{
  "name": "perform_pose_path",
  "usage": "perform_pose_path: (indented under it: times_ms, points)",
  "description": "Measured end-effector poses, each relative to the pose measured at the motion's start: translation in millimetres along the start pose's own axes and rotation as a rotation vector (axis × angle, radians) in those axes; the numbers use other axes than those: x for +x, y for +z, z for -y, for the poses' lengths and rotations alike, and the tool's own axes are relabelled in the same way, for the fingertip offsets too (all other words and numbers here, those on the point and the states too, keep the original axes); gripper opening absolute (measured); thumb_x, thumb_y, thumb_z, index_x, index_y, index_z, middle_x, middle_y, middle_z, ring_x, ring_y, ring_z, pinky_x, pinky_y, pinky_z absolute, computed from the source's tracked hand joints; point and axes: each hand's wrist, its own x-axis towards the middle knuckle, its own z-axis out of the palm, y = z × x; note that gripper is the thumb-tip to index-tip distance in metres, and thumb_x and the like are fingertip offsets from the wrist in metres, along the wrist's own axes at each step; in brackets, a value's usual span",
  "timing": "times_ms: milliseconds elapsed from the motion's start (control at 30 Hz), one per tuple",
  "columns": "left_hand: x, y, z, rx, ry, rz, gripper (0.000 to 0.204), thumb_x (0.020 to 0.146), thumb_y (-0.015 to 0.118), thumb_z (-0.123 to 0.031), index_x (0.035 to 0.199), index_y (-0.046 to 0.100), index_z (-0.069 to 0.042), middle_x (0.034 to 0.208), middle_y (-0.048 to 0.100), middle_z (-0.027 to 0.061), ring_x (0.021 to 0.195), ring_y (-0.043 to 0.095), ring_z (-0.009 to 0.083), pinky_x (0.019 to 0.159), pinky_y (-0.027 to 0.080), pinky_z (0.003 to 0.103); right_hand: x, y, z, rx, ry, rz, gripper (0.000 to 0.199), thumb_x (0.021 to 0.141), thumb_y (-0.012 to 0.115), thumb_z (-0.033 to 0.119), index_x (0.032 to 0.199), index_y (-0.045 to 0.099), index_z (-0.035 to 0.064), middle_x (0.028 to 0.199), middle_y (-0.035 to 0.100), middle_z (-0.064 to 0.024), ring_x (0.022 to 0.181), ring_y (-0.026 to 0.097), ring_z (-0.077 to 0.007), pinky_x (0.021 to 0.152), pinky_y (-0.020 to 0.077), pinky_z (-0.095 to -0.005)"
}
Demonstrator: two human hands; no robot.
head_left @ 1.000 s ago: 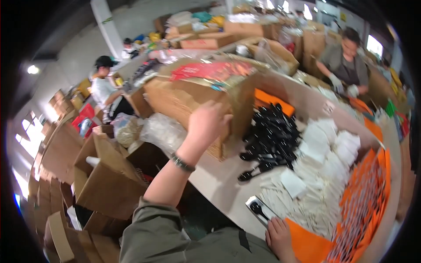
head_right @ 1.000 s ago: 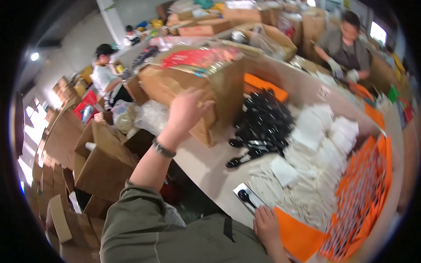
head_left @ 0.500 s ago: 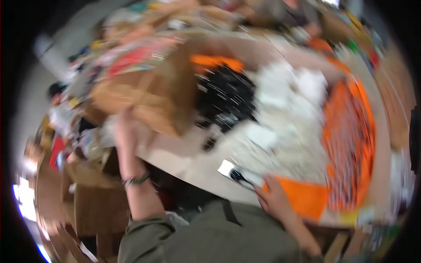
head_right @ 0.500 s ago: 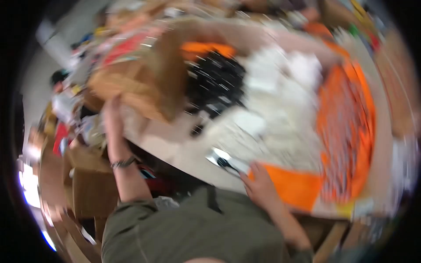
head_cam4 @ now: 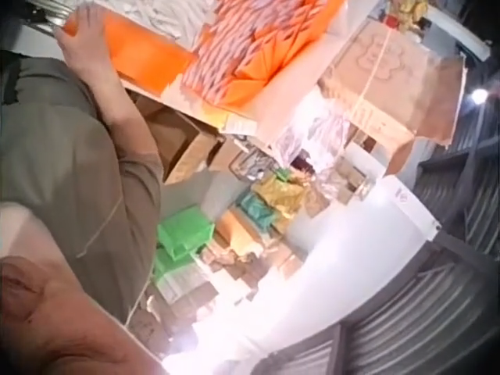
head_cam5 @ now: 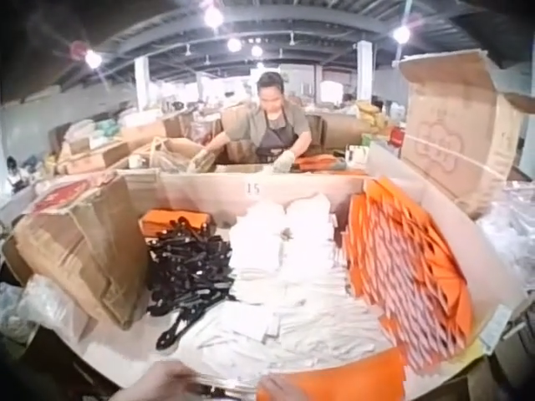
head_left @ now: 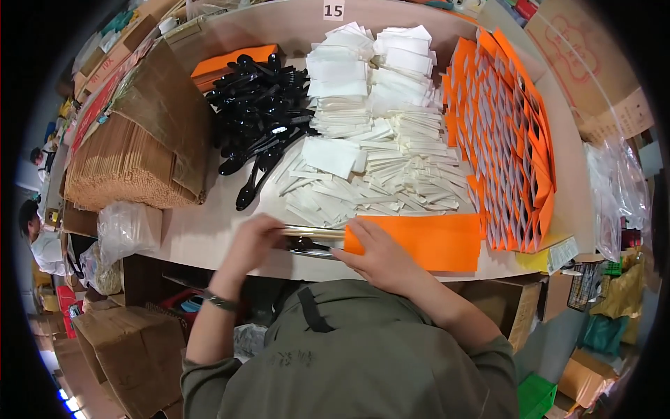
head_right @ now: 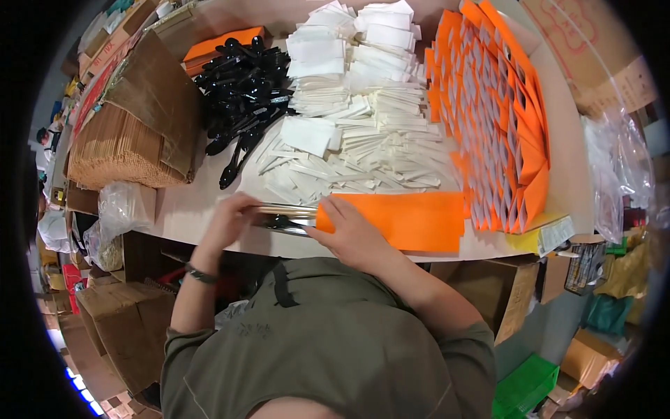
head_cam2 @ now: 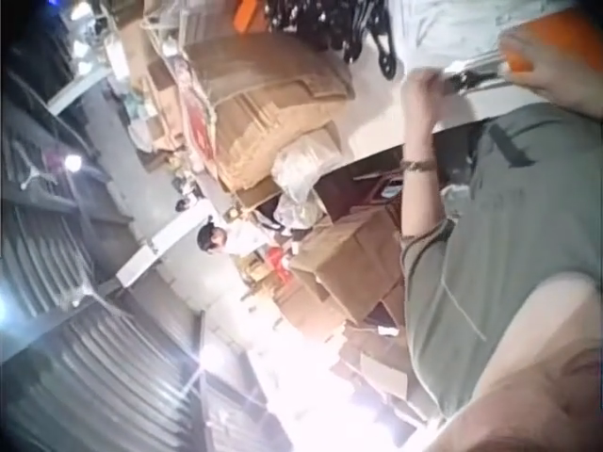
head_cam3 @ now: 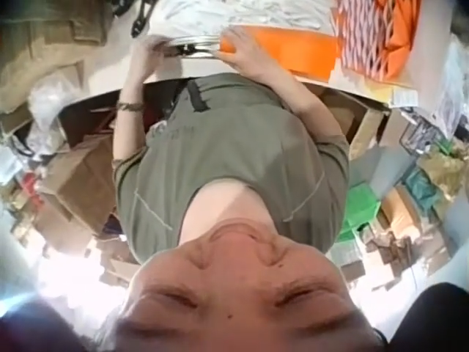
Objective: Packaging black and white plastic cutlery sets into orange trays or sheets on an assembly line.
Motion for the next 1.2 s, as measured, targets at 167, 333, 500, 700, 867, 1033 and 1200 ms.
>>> perform_pose_path:
  times_ms: [167, 333, 500, 700, 867, 1033, 1200]
  points:
    - [13, 61, -35, 0.225, 0.100, -0.453, 0.047, 0.073, 0.084, -0.020, 0.105, 0.056, 0.000, 0.100, 0.056, 0.0168, 0.098, 0.054, 0.0350, 0.086, 0.046, 0.042, 10, -5, 13, -0.034, 0.092, -0.093, 0.039, 0.080, 0.073, 0.020, 0.114, 0.064, 0.0024, 0.136, 0.050, -0.0325, 0.125, 0.051, -0.0471, 0.107, 0.0422, -0.0519]
    - [5, 75, -33, 0.060, 0.047, -0.304, 0.026, 0.079, 0.073, -0.006, 0.099, 0.058, 0.000, 0.096, 0.057, 0.0171, 0.090, 0.059, 0.0329, 0.080, 0.050, 0.040, 20, 23, 8, -0.045, -0.037, -0.296, 0.022, 0.082, 0.061, 0.014, 0.096, 0.059, -0.0033, 0.114, 0.058, -0.0263, 0.108, 0.058, -0.0422, 0.093, 0.0500, -0.0478]
    - [5, 86, -45, -0.772, -0.051, 0.149, 0.026, 0.101, 0.054, -0.012, 0.124, 0.052, 0.000, 0.114, 0.062, 0.0123, 0.104, 0.061, 0.0184, 0.091, 0.051, 0.033, 13, 26, 6, 0.023, -0.019, -0.284, 0.026, 0.081, 0.061, 0.016, 0.100, 0.059, -0.0014, 0.102, 0.057, -0.0198, 0.096, 0.059, -0.0381, 0.082, 0.0506, -0.0477]
    - [-14, 44, -56, 0.497, 0.547, -0.343, 0.059, 0.071, 0.079, -0.021, 0.123, 0.056, -0.006, 0.099, 0.061, 0.0120, 0.091, 0.061, 0.0309, 0.082, 0.049, 0.042, 19, 7, 27, -0.140, -0.158, -0.301, 0.020, 0.080, 0.061, 0.018, 0.092, 0.063, 0.0020, 0.096, 0.057, -0.0141, 0.089, 0.058, -0.0296, 0.071, 0.0505, -0.0378]
    - [3, 17, -62, 0.565, 0.511, -0.453, 0.048, 0.059, 0.082, -0.012, 0.099, 0.055, -0.009, 0.080, 0.055, 0.0092, 0.074, 0.057, 0.0312, 0.065, 0.047, 0.041, 60, -100, 34, -0.188, -0.160, -0.051, 0.013, 0.076, 0.063, 0.017, 0.073, 0.066, 0.0051, 0.092, 0.059, -0.0134, 0.088, 0.062, -0.0295, 0.069, 0.0520, -0.0400]
    - [-2, 13, -23, 0.143, 0.182, -0.628, 0.055, 0.066, 0.083, -0.021, 0.111, 0.058, -0.002, 0.080, 0.063, 0.0135, 0.073, 0.064, 0.0279, 0.070, 0.052, 0.036, 22, -253, -63, -0.390, 0.085, -0.371, 0.024, 0.084, 0.074, 0.025, 0.072, 0.065, 0.0055, 0.087, 0.064, -0.0110, 0.083, 0.064, -0.0305, 0.068, 0.0489, -0.0453]
    - [-41, 32, -6, 0.055, -0.078, -0.432, 0.040, 0.068, 0.083, -0.017, 0.081, 0.047, -0.003, 0.064, 0.049, 0.0050, 0.060, 0.046, 0.0149, 0.056, 0.040, 0.032, -53, -308, -190, -0.107, 0.920, -0.715, 0.031, 0.095, 0.062, 0.031, 0.098, 0.075, 0.0036, 0.118, 0.069, -0.0143, 0.110, 0.063, -0.0325, 0.095, 0.0496, -0.0413]
